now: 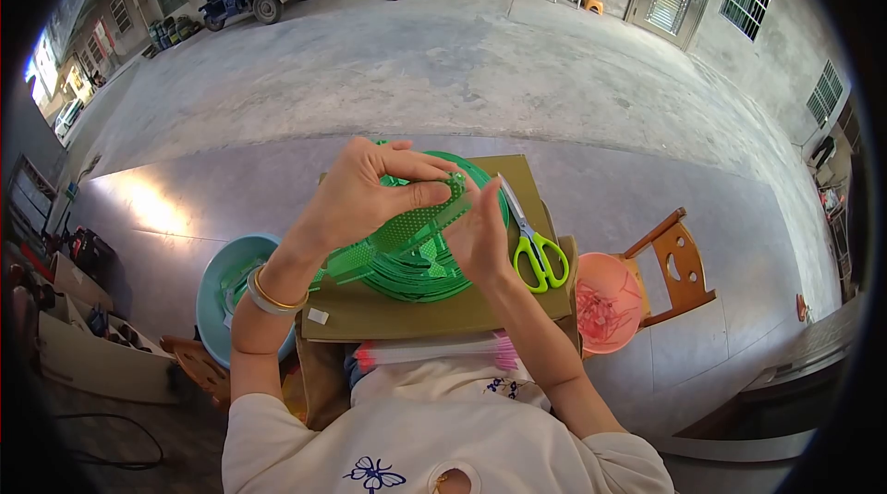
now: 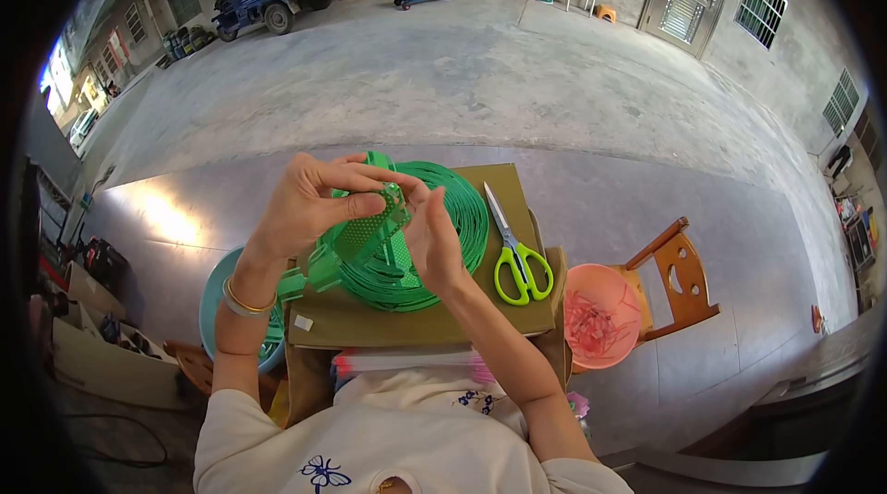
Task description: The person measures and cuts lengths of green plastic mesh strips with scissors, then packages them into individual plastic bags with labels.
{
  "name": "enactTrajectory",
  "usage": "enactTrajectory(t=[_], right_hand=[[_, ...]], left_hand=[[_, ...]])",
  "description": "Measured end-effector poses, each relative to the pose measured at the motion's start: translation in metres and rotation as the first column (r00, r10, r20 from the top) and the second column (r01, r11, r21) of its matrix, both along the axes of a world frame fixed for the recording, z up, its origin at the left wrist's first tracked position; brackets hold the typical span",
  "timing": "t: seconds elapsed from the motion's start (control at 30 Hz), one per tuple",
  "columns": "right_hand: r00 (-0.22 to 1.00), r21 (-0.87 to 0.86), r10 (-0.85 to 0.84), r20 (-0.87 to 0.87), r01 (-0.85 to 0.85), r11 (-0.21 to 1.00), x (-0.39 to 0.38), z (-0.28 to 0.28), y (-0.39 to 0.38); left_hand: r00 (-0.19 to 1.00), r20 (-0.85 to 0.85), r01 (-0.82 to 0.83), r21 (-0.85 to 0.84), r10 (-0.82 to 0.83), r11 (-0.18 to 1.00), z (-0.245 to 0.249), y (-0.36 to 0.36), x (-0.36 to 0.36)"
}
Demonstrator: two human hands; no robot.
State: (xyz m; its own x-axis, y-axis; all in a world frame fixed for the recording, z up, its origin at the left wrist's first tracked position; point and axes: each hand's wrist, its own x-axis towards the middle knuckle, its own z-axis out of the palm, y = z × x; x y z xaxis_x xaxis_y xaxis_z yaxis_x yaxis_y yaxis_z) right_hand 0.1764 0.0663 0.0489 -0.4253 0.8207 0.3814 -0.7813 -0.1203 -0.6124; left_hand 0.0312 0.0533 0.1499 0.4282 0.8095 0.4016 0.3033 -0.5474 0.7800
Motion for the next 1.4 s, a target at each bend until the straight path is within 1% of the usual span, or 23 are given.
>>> enactTrajectory(t=[0.07,0.17,0.23,0.27,0.3,0.33,0.4,0.47,0.53,0.57,0.6,0.7,0.77,0.87,0.97,1.03,1.07,1.1,1.17,1.23,1.3,1.37,1.4], right_hand=[[0.984,0.195,0.130,-0.122,-0.105,0.975,0.001,-0.002,0.002],[0.995,0.281,-0.097,-0.032,0.102,0.954,-0.019,-0.005,-0.010],[0.986,0.156,-0.122,0.117,0.103,0.982,-0.025,0.008,-0.015],[0.973,0.093,-0.127,0.191,0.111,0.989,-0.026,0.017,-0.017],[0.995,-0.022,-0.069,0.073,0.071,0.997,-0.026,0.025,-0.019],[0.997,-0.020,-0.075,0.033,0.076,0.997,-0.023,0.030,-0.016],[0.996,-0.021,-0.083,-0.042,0.082,0.996,-0.004,0.039,-0.007],[0.962,0.133,-0.014,-0.272,0.052,0.990,0.020,0.054,0.005],[0.939,0.208,-0.017,-0.344,0.094,0.974,0.050,0.065,0.015],[0.922,0.213,-0.007,-0.388,0.097,0.972,0.063,0.069,0.020],[0.903,0.215,0.004,-0.431,0.099,0.972,0.076,0.070,0.023],[0.910,0.159,-0.191,-0.367,0.264,0.951,0.104,0.071,0.030],[0.910,0.097,-0.250,-0.331,0.296,0.950,0.115,0.065,0.036],[0.893,0.000,-0.355,-0.276,0.369,0.929,0.122,0.051,0.049],[0.857,-0.114,-0.481,-0.183,0.468,0.876,0.117,0.037,0.058],[0.824,-0.179,-0.560,-0.089,0.540,0.822,0.100,0.027,0.061],[0.834,-0.185,-0.549,-0.056,0.532,0.826,0.088,0.021,0.062],[0.843,-0.192,-0.537,-0.024,0.523,0.830,0.073,0.016,0.063],[0.880,-0.187,-0.475,0.009,0.468,0.864,0.043,0.001,0.067],[0.916,-0.146,-0.395,0.068,0.401,0.904,0.009,-0.002,0.057],[0.973,-0.231,-0.231,0.004,0.226,0.947,-0.018,-0.004,0.046],[0.983,-0.301,-0.159,-0.090,0.125,0.945,-0.040,0.003,0.033],[0.982,-0.333,-0.127,-0.139,0.075,0.940,-0.044,0.010,0.025]], left_hand=[[0.999,0.031,-0.032,0.046,0.031,0.998,-0.006,0.003,0.003],[0.986,0.155,-0.044,-0.054,0.052,0.998,-0.007,0.005,0.010],[0.989,0.109,-0.074,-0.226,0.100,0.971,0.005,-0.001,0.008],[0.988,0.144,-0.020,-0.274,0.061,0.962,0.006,-0.001,0.005],[0.983,0.179,0.033,-0.320,0.026,0.947,0.007,-0.001,0.002],[0.959,0.275,0.156,-0.320,-0.066,0.934,0.003,0.003,-0.004],[0.899,0.372,0.372,-0.375,-0.230,0.849,-0.011,0.009,-0.017],[0.835,0.396,0.544,-0.488,-0.381,0.683,-0.025,0.015,-0.029],[0.856,0.163,0.478,-0.614,-0.491,0.629,-0.039,0.023,-0.045],[0.837,0.045,0.430,-0.669,-0.545,0.606,-0.042,0.025,-0.049],[0.843,0.059,0.430,-0.673,-0.535,0.603,-0.043,0.024,-0.051],[0.870,0.094,0.409,-0.688,-0.485,0.600,-0.042,0.014,-0.054],[0.896,0.096,0.372,-0.696,-0.435,0.614,-0.033,0.006,-0.052],[0.955,0.043,0.221,-0.759,-0.292,0.613,-0.017,-0.003,-0.050],[0.960,-0.085,0.138,-0.684,-0.266,0.716,-0.005,-0.006,-0.053],[0.988,0.028,0.146,-0.499,-0.153,0.854,-0.007,-0.009,-0.056],[0.990,0.092,0.135,-0.399,-0.107,0.907,-0.007,-0.010,-0.056],[0.987,0.118,0.142,-0.307,-0.111,0.941,-0.005,-0.008,-0.054],[0.978,0.170,0.143,-0.114,-0.122,0.983,0.004,-0.004,-0.044],[0.988,0.123,0.108,-0.084,-0.098,0.991,0.012,0.001,-0.029],[0.996,0.075,0.058,-0.060,-0.053,0.997,0.015,0.010,-0.015],[1.000,0.023,-0.005,-0.041,0.006,0.999,0.012,0.022,-0.006],[0.999,0.040,-0.034,-0.078,0.037,0.996,0.009,0.029,-0.005]])
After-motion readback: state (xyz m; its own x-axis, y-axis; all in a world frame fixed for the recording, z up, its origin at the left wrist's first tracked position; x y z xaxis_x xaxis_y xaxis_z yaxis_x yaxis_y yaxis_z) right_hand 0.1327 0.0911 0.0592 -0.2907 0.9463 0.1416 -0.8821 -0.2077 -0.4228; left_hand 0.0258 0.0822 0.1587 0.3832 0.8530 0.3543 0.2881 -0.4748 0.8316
